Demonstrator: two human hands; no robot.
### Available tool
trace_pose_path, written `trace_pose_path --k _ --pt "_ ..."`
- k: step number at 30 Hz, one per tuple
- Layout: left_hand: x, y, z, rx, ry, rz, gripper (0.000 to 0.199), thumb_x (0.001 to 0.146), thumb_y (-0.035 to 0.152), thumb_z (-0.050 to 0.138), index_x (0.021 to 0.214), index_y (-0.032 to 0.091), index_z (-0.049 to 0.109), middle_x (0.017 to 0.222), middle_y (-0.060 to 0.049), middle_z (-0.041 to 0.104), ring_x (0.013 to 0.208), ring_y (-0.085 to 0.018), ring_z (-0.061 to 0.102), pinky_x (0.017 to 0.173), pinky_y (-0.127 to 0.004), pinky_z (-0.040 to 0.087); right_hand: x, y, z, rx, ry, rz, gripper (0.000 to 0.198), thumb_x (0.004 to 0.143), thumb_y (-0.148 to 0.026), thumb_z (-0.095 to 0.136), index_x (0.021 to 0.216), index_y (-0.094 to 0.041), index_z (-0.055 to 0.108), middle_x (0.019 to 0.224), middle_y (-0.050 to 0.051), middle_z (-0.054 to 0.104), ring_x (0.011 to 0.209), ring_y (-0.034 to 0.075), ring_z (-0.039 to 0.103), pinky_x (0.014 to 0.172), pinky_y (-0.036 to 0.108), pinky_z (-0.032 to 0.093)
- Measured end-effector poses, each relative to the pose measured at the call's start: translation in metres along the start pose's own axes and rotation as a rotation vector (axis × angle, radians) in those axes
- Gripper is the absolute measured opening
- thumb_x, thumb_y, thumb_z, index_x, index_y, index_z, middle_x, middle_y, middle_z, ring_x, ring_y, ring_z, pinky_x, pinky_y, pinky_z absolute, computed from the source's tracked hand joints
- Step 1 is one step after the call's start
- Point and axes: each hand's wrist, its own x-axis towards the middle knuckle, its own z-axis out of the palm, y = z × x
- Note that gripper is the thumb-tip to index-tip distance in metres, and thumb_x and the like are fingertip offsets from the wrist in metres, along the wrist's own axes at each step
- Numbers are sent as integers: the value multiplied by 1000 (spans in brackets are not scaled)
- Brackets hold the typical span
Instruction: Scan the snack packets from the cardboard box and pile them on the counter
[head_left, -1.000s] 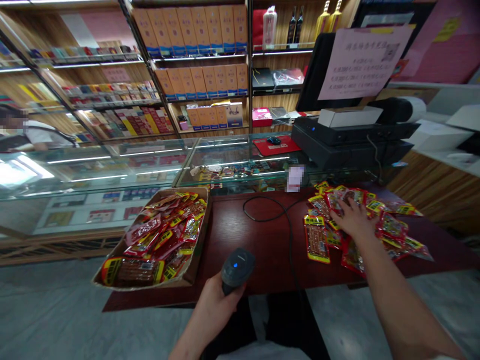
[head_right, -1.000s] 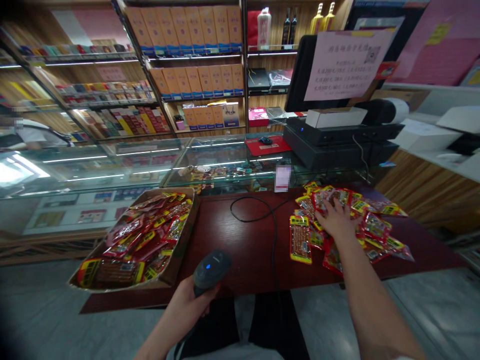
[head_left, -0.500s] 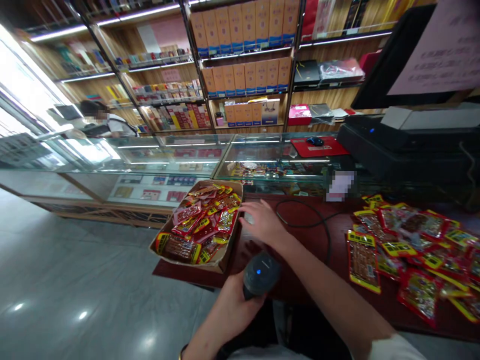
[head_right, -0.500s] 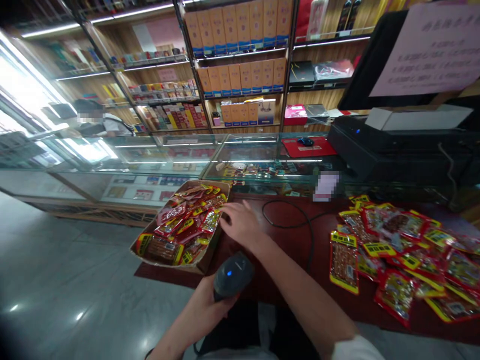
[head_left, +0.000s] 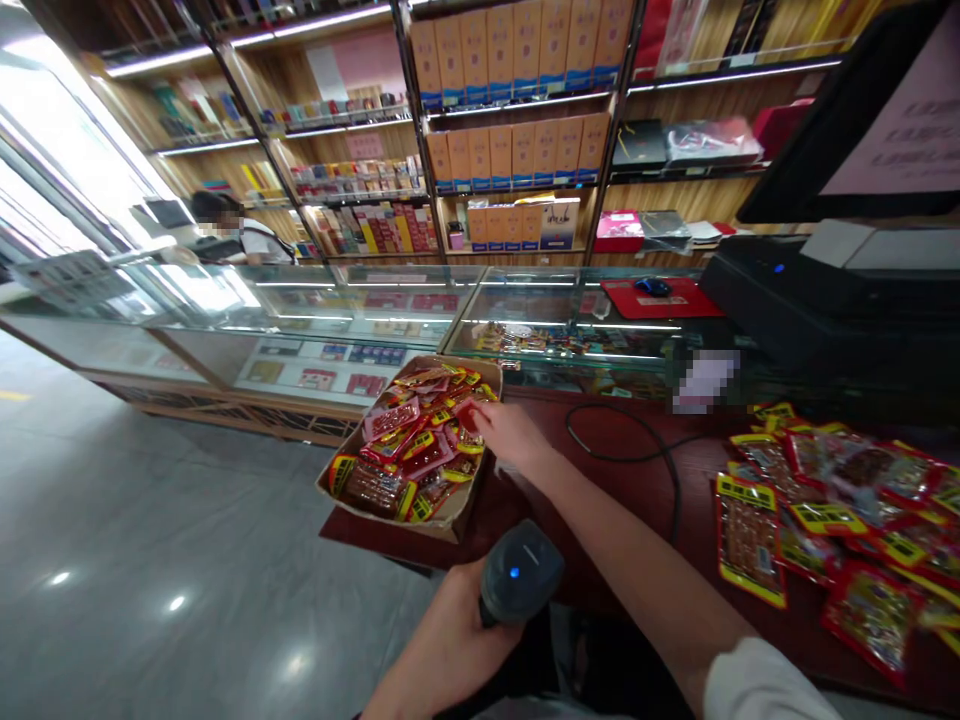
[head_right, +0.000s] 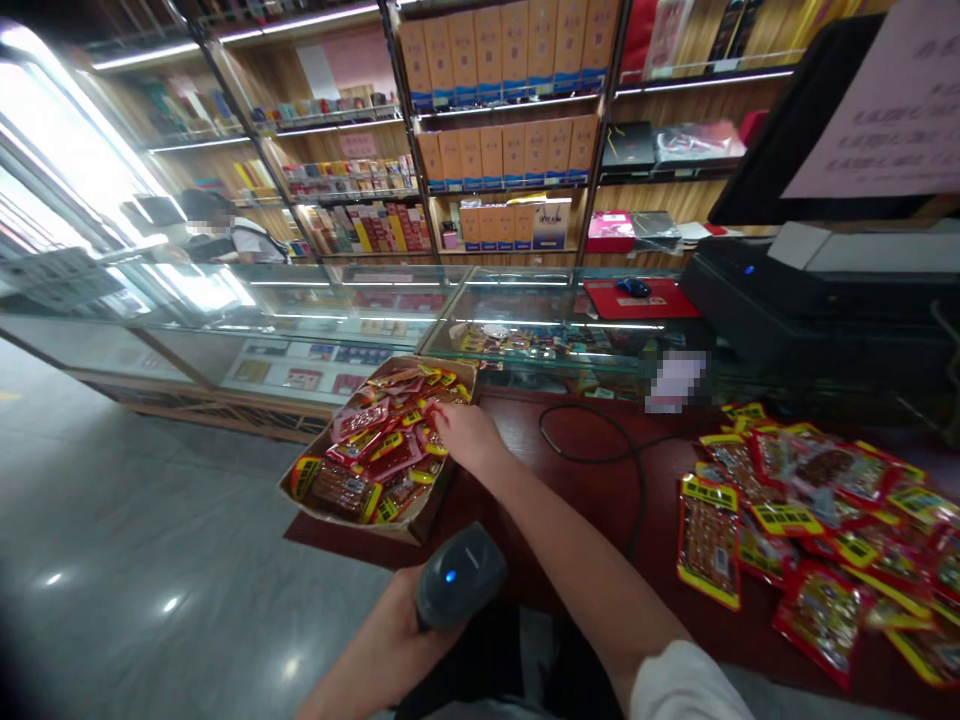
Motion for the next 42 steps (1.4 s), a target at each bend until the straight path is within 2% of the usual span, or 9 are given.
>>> trace_pose_path --k 5,9,12,17,22,25,30,34,42 --pt "7 -5 8 2 9 -7 16 75 5 57 84 13 68 77 0 66 71 -15 54 69 -23 45 -96 62 -8 128 396 98 42 105 -28 39 141 -25 62 134 7 70 119 24 66 103 36 50" --pt "19 -16 21 -10 79 -145 4 80 16 60 79 15 64 59 3 58 57 -13 51 58 -23 43 -166 77 38 -146 159 232 39 96 -18 55 131 -27 69 125 12 71 111 31 64 92 45 52" --pt "29 -22 28 -29 107 -244 9 81 25 63 78 16 61 54 4 55 50 -13 51 51 -23 41 -189 76 58 -107 65 248 41 91 -30 66 132 -28 68 129 13 67 115 33 61 94 48 51" --pt "36 -24 35 -28 145 -283 12 80 28 64 81 16 62 55 4 56 48 -13 53 50 -23 42 -179 102 48 50 153 357 51 94 -39 62 142 -23 59 143 14 59 131 32 54 104 47 46" --pt "31 -27 39 20 142 -257 9 80 24 66 84 15 66 58 4 59 50 -13 53 53 -23 44 -155 126 44 26 53 361 88 75 -37 82 152 -21 45 149 17 54 142 38 45 114 58 34" --pt "25 -27 40 55 138 -234 8 81 20 64 84 14 68 59 2 60 57 -15 57 59 -25 47 -150 129 49 154 113 339 76 75 -29 79 145 -18 53 131 15 65 123 33 61 108 51 42" --pt "20 -21 38 64 133 -187 9 81 19 63 84 14 70 63 1 64 66 -18 61 68 -27 50 -161 134 57 707 483 502 33 87 -44 63 108 -21 73 108 9 74 101 27 71 94 43 55" --pt "25 -11 39 120 120 -142 13 81 16 60 86 14 72 76 -4 73 74 -21 66 71 -28 49 -175 136 58 1088 586 619 46 81 -59 71 108 -23 71 99 6 78 88 26 73 76 39 60" --pt "25 6 42 168 -26 -70 23 76 7 57 90 14 74 87 -3 78 83 -23 69 72 -25 47 -181 131 47 1153 634 686 53 73 -65 76 105 -22 71 90 7 78 80 27 74 69 38 60"
